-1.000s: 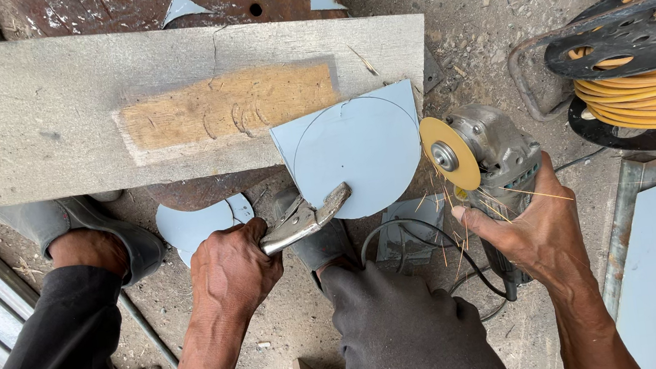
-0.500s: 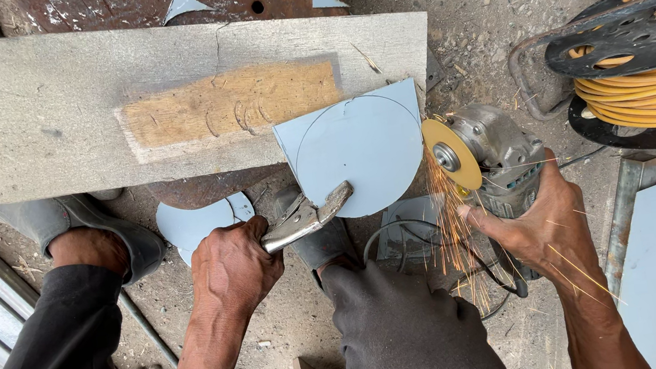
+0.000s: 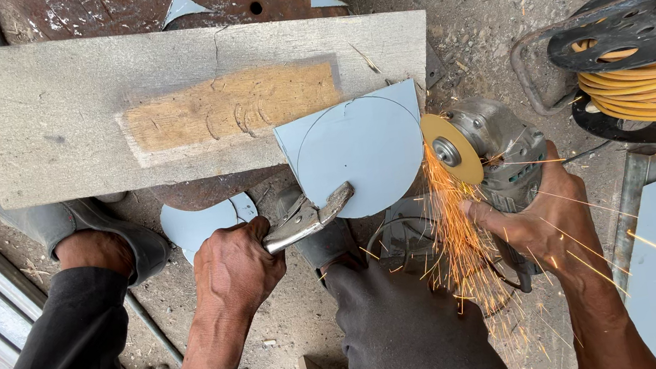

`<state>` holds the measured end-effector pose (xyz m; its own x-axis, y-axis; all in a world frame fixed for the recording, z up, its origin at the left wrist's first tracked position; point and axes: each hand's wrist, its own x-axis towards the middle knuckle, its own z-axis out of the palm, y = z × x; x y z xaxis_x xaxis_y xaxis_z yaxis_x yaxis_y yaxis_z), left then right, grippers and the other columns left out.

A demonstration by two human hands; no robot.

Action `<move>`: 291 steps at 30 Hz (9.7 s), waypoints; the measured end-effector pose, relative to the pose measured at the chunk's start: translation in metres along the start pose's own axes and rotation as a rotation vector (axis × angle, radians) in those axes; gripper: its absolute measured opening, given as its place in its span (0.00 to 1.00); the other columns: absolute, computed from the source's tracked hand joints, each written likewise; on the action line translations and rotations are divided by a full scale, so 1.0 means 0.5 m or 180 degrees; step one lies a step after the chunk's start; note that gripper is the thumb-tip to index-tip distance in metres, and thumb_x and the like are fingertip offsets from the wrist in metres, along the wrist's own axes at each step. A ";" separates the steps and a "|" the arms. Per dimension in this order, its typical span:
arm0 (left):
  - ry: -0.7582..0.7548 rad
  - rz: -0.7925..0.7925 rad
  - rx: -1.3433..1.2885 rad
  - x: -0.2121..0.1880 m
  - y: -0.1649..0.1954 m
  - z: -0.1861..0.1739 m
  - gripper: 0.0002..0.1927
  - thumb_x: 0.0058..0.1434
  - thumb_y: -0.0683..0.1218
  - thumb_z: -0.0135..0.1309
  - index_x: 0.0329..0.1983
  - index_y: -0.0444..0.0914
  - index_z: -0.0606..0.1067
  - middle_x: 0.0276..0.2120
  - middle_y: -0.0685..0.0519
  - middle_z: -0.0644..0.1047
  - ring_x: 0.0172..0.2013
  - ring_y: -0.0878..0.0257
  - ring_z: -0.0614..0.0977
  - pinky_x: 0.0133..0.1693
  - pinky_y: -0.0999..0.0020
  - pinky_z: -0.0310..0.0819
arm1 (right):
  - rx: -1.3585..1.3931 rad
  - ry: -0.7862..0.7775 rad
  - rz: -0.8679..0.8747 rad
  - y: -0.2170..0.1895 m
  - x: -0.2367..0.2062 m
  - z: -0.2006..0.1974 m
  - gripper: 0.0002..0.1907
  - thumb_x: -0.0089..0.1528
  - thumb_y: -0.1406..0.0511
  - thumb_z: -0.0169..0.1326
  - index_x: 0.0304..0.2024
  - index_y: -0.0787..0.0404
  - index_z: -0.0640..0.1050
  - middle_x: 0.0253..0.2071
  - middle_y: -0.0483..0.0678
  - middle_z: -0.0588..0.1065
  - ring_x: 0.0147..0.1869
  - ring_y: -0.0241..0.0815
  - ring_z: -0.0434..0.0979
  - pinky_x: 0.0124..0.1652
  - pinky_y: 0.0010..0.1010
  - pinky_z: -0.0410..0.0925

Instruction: The person uses an angle grinder to cut a circular shape from a light blue metal sheet. The sheet is held with locking pliers on a concrete block. Sparks are visible during cutting. The person repositions the sheet several times to complete the cut.

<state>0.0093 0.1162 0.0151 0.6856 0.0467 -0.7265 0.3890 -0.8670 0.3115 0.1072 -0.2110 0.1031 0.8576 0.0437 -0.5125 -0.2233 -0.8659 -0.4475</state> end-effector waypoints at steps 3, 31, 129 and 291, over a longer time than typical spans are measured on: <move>-0.0079 -0.0041 0.0021 0.000 0.002 -0.003 0.07 0.52 0.48 0.60 0.33 0.44 0.79 0.21 0.50 0.80 0.23 0.54 0.83 0.30 0.57 0.80 | -0.0329 0.0027 0.0183 0.001 0.003 0.001 0.48 0.45 0.56 0.70 0.59 0.74 0.64 0.44 0.68 0.77 0.47 0.60 0.82 0.49 0.46 0.76; 0.0005 0.0060 -0.0048 0.004 -0.005 0.001 0.08 0.50 0.46 0.61 0.33 0.42 0.79 0.23 0.52 0.81 0.24 0.55 0.83 0.31 0.57 0.80 | -0.0295 0.0014 0.0483 -0.013 0.001 -0.005 0.61 0.42 0.54 0.69 0.64 0.85 0.55 0.49 0.79 0.72 0.52 0.69 0.79 0.51 0.47 0.74; 0.1565 0.0998 0.0013 -0.493 0.084 -0.277 0.23 0.62 0.64 0.55 0.36 0.40 0.82 0.16 0.43 0.75 0.16 0.51 0.75 0.24 0.52 0.69 | 0.2123 0.1274 -0.0021 0.223 -0.607 -0.113 0.42 0.47 0.68 0.66 0.63 0.70 0.67 0.54 0.53 0.75 0.55 0.46 0.75 0.55 0.37 0.68; -0.0721 0.0350 -0.0026 0.030 -0.008 -0.083 0.17 0.52 0.52 0.60 0.41 0.40 0.74 0.29 0.49 0.79 0.29 0.51 0.84 0.31 0.56 0.81 | -0.0639 -0.0410 0.0824 -0.048 0.093 -0.056 0.60 0.36 0.53 0.72 0.65 0.70 0.63 0.53 0.67 0.75 0.61 0.60 0.75 0.61 0.53 0.66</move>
<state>0.0435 0.1408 0.0282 0.5690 -0.1609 -0.8065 0.3253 -0.8567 0.4004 0.1655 -0.2023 0.1106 0.7161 -0.1388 -0.6841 -0.3193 -0.9366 -0.1442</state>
